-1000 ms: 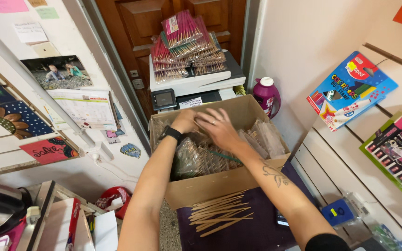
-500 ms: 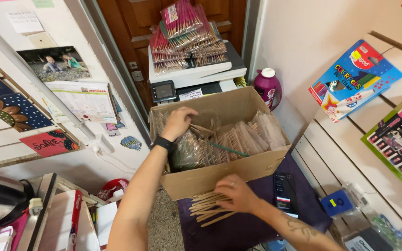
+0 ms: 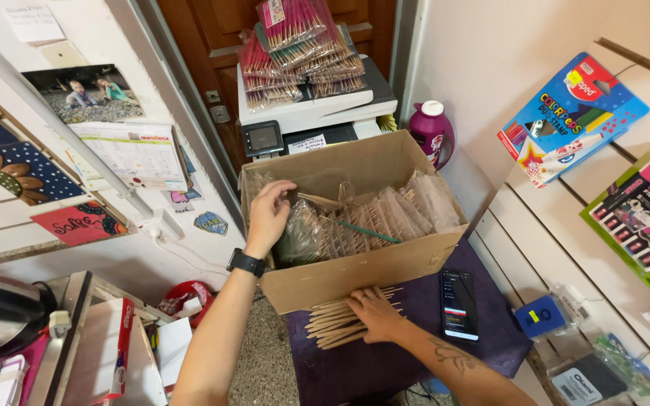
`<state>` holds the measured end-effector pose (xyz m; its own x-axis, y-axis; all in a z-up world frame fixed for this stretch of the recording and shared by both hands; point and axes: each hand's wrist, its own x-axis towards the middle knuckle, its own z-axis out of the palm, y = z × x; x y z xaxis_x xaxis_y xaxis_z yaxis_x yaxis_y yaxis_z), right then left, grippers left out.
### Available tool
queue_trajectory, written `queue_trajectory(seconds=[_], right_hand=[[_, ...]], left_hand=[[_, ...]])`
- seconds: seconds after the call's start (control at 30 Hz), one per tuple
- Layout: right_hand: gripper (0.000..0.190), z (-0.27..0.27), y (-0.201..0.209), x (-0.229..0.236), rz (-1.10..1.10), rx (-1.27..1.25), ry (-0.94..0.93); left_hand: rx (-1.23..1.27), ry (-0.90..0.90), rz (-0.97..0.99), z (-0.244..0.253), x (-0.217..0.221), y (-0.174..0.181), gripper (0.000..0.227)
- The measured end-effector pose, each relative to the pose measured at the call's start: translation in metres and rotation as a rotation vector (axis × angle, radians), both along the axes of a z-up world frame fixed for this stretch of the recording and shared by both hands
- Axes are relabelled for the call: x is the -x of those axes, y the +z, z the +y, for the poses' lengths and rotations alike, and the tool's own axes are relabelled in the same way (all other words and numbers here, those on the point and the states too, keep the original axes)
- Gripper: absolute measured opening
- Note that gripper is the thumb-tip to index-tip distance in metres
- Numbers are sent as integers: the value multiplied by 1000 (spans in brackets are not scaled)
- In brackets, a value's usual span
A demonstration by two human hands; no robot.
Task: The person gathers loose wooden skewers from a cardboard box, aligns them into bundles, and places them into clear plastic packaging. They then place the packaged bundles onto a nearby scale. The person repeats this process with a second batch of dark-colored skewers.
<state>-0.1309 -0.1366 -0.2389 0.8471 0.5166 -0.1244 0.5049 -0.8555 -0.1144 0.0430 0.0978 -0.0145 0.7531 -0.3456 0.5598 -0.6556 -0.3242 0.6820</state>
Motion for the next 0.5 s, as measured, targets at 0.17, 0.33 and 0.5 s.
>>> queue_trajectory(seconds=[0.17,0.33,0.5], right_hand=[[95,5,24,6,183,-81,-76],[106,-6,-2,-8,95,-41,-26],[84,-1,13,-11,272,-178,-89]], left_hand=[[33,10,-2,15,26,-7,39],[57,-12,-4,31,51,-13,35],[67,5,123,43,70,-19,32]])
